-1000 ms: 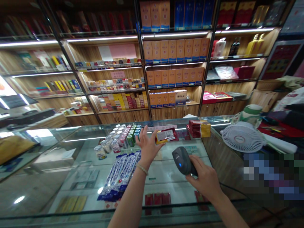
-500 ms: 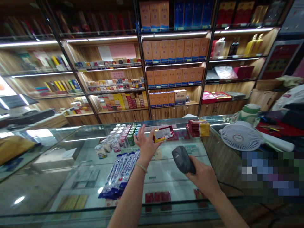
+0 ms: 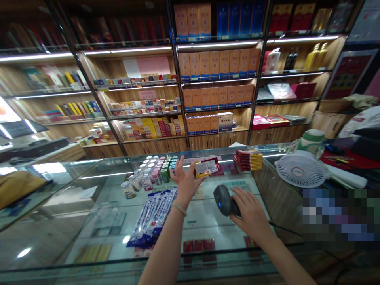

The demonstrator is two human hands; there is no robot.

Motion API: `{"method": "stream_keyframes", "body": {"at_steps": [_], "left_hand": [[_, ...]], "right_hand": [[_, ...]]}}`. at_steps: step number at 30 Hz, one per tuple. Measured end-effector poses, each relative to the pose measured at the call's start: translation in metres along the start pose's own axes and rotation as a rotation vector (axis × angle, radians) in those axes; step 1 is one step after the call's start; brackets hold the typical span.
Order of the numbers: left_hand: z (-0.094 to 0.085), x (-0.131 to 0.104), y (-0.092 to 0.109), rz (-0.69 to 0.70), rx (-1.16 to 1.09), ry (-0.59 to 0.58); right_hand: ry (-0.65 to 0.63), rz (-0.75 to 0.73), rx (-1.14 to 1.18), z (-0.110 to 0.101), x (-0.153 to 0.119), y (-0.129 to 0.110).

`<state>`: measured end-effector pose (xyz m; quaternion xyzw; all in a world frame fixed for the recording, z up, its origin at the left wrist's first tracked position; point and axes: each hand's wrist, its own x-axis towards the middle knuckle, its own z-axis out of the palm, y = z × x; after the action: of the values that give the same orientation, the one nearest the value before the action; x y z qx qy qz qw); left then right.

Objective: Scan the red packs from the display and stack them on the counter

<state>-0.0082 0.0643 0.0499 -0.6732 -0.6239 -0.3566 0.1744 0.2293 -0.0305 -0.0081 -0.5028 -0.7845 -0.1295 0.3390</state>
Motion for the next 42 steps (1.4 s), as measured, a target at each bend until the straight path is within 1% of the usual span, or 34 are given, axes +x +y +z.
{"method": "stream_keyframes", "body": {"at_steps": [6,12,19,23,25,26,29,31,33,35,38,42], "left_hand": [[0.0,0.001,0.0,-0.002,0.001,-0.01],[0.002,0.001,0.0,0.01,-0.012,0.019],[0.002,0.0,-0.001,0.027,-0.018,0.027],[0.002,0.0,-0.002,0.03,-0.026,0.027],[0.003,0.0,-0.002,0.029,-0.025,0.027],[0.003,0.0,-0.002,0.03,-0.023,0.028],[0.004,0.0,-0.001,0.037,-0.014,0.026],[0.004,0.0,0.0,0.048,-0.006,0.017],[0.003,0.0,0.001,0.062,0.003,0.007],[0.003,-0.001,0.002,0.078,0.014,0.003],[0.003,-0.002,0.003,0.093,0.026,0.001],[0.005,-0.002,0.003,0.099,0.034,-0.007]], "right_hand": [[-0.065,0.034,-0.022,0.003,0.001,-0.001],[-0.177,-0.012,-0.052,0.004,0.006,0.006],[-0.293,-0.053,-0.03,-0.003,0.006,0.006],[-0.327,-0.071,-0.019,-0.006,0.008,0.015],[-0.303,-0.085,-0.008,-0.008,0.018,0.023],[-0.267,-0.076,-0.012,-0.01,0.026,0.028],[-0.116,-0.027,-0.046,-0.012,0.06,0.041],[-0.059,0.0,-0.081,-0.01,0.086,0.048],[-0.056,0.024,-0.118,-0.004,0.108,0.054],[-0.097,0.016,-0.131,0.005,0.122,0.059],[-0.129,0.0,-0.13,0.02,0.127,0.065],[-0.128,-0.007,-0.136,0.034,0.117,0.071]]}}
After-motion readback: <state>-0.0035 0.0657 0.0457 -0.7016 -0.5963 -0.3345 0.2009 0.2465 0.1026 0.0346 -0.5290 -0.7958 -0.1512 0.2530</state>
